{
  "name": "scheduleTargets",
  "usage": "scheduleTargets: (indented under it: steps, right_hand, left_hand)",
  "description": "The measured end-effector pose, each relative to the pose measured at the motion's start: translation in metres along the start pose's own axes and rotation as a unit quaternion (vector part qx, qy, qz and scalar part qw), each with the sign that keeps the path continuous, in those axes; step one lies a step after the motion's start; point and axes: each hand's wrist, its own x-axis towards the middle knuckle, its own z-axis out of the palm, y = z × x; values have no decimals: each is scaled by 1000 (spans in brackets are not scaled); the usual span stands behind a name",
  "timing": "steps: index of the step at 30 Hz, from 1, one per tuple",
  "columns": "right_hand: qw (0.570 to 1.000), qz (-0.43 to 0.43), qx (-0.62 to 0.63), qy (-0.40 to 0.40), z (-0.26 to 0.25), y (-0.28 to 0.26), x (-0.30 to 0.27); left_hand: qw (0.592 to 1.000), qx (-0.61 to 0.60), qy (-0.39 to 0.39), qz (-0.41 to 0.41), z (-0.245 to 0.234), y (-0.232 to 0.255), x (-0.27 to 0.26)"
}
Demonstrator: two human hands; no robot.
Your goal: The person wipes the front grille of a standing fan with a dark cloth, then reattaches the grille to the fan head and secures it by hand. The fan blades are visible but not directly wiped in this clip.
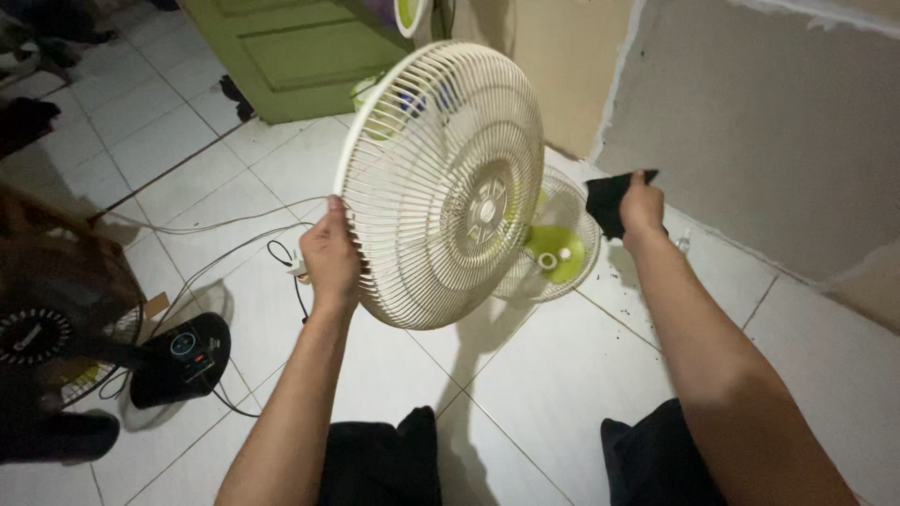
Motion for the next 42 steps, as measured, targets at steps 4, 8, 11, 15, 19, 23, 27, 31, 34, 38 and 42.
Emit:
scheduleTargets:
  steps: [4,8,11,15,19,23,27,31,34,38,42]
  right_hand:
    - [975,88,184,-92,-10,-5,5]
    - [896,133,360,-223,-15,-42,-20]
    - [907,102,322,-251,-30,-86,-56]
    - [909,160,210,-322,-52,-122,-99]
    - [931,123,155,-308,-41,-112,-91]
    - [935,84,183,-293,-17,-84,-50]
    - [935,34,245,-255,21,-66,11]
    - [920,-5,297,-255,49,-48,64]
    - [910,7,313,-273,66,-32,95]
    - [903,28,293,-312,75,-11,118]
    - [902,35,261,-342,76,-9,135]
  left_hand:
    - [996,38,-23,82,15,10,-8]
    - [971,128,-107,174,36,21,-26]
    - [920,205,-176,285,55,34,-39]
    - [814,278,-214,463,71,50,-57]
    - [754,300,-253,527,83,46,-59]
    - [742,319,-322,494,83,24,-15]
    - [822,366,-251,357,75,-38,62]
    - [882,364,-38,296,53,-124,153]
    - [967,243,-61,37,48,-183,213]
    - [974,23,-175,-141,41,-218,239]
    - [955,-85,-195,-207,51,-199,247]
